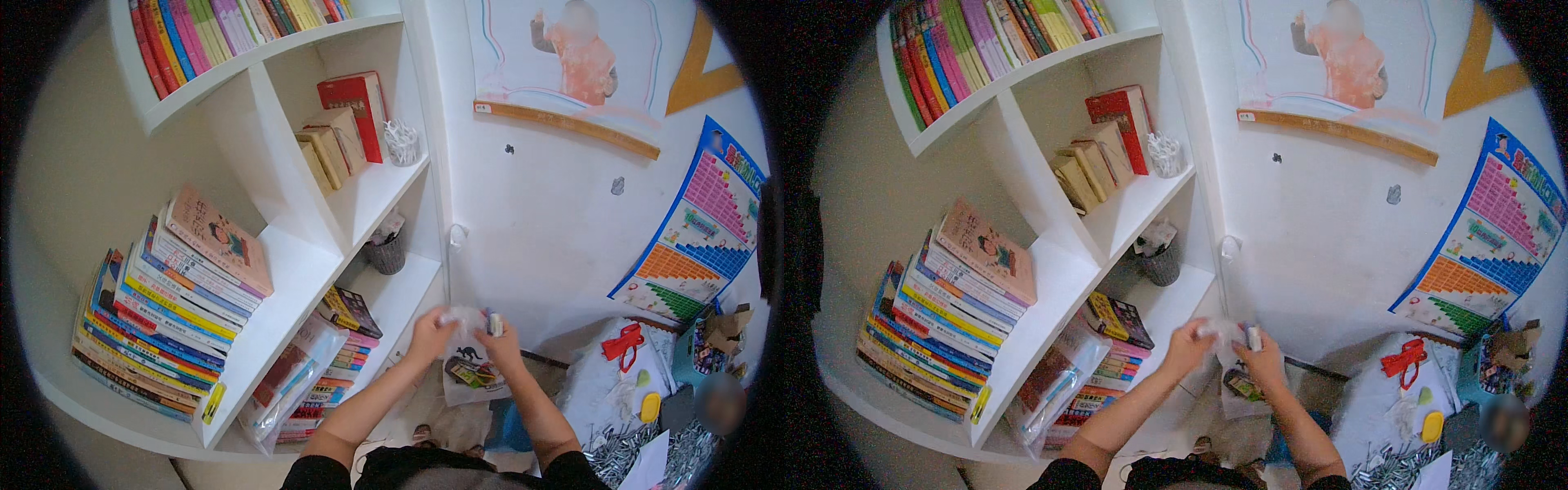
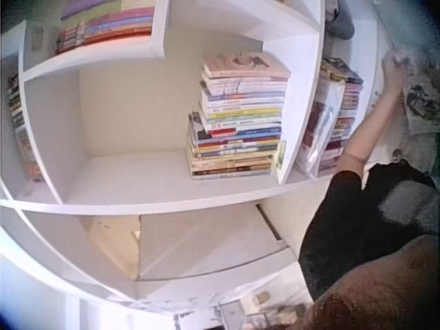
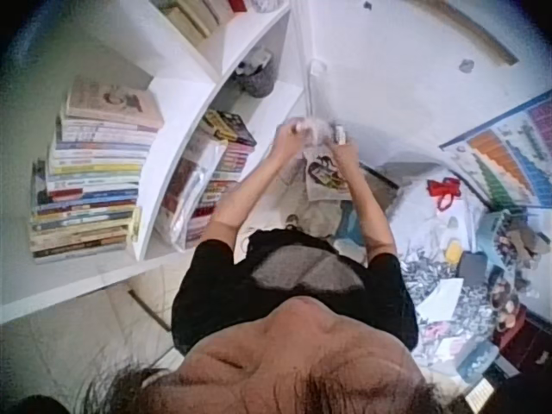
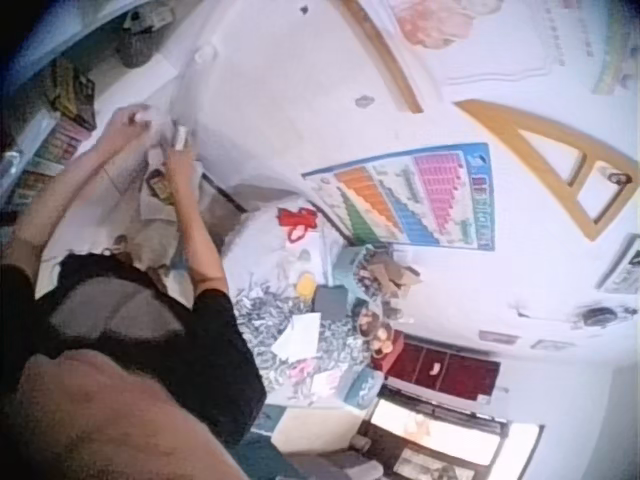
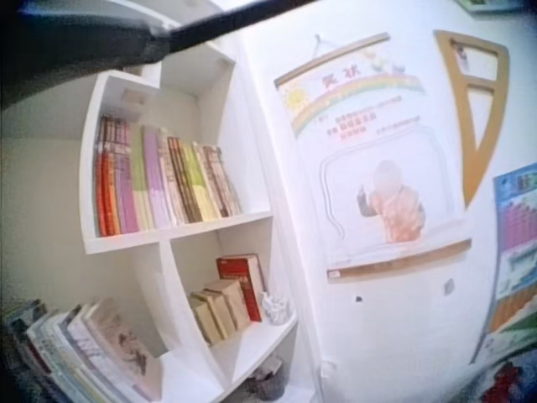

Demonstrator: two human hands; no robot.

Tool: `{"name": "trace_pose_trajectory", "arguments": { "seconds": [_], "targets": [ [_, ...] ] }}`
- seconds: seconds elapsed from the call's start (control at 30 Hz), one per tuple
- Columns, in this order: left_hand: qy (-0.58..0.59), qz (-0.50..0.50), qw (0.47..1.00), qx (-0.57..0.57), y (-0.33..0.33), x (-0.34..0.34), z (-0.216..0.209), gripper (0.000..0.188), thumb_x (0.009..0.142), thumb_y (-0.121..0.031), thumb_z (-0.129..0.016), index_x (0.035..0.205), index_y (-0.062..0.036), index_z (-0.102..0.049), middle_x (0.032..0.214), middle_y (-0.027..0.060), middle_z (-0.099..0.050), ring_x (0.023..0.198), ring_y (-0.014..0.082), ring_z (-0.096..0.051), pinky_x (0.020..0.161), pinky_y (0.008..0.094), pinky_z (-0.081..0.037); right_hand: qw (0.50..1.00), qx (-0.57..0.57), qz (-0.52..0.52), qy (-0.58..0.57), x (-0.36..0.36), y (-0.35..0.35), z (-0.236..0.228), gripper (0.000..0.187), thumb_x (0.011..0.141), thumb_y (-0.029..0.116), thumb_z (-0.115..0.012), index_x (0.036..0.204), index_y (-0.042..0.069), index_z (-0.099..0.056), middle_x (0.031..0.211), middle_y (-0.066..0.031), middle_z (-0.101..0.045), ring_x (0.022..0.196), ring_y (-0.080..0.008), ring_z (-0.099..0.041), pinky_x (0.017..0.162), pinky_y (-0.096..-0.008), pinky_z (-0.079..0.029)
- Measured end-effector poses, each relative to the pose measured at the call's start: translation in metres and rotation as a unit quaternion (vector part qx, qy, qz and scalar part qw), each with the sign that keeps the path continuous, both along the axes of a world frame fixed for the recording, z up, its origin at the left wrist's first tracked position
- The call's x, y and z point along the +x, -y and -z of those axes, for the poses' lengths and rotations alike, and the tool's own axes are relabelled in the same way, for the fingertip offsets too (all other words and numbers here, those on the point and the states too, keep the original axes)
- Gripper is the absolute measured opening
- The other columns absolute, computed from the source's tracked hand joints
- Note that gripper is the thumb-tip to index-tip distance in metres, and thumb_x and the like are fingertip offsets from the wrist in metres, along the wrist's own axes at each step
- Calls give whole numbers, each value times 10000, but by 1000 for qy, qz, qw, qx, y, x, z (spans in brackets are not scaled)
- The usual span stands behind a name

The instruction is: The person organizes various items on a table and a bookshelf. They pick up a yellow container, a calculator, and a pair of sunglasses from the table and place them on the bookshelf. They also handle a piece of paper and a pen, moving them between the table and the shelf.

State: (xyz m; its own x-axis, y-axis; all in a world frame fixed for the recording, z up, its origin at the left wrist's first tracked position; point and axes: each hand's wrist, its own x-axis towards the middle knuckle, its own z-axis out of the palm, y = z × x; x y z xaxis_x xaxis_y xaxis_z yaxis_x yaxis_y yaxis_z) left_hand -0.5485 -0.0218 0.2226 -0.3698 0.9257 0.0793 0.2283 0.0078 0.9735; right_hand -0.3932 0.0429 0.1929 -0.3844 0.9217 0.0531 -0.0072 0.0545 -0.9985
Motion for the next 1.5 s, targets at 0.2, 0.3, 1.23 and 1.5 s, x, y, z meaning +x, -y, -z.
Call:
{"name": "trace_pose_trajectory", "arguments": {
  "seconds": [0.2,0.3,1.23,1.5],
  "targets": [
    [-171,-362,909,112,-71,-128,17,375,646,-30,-684,978,13,-516,943,153,-563,873,256,-554,764,317,-442,992,-99,72,-33,38,-25,0,275,706,75,-626,973,40,-573,908,-22,-638,452,-33,-382,391,-188,-293],
    [-176,-442,879,30,-94,-200,32,395,687,-58,-646,1046,18,-500,1054,189,-533,937,301,-536,801,370,-432,986,-134,94,27,50,-19,0,233,733,48,-609,961,9,-582,909,-56,-632,691,-96,-522,581,-241,-408],
    [-520,-244,815,72,-164,-294,72,337,842,-156,-501,1111,49,-492,1155,218,-492,1027,331,-491,909,391,-363,952,-263,155,-29,50,-20,46,262,762,73,-610,1003,15,-525,830,-94,-629,428,-55,-395,380,-200,-302],
    [-625,-93,726,-273,-170,-334,81,315,845,-262,-448,965,-16,-603,1012,217,-567,949,360,-538,833,443,-409,941,-274,196,-42,88,0,53,256,772,155,-634,982,32,-553,841,-34,-639,490,-31,-422,410,-180,-311]
  ]
}}
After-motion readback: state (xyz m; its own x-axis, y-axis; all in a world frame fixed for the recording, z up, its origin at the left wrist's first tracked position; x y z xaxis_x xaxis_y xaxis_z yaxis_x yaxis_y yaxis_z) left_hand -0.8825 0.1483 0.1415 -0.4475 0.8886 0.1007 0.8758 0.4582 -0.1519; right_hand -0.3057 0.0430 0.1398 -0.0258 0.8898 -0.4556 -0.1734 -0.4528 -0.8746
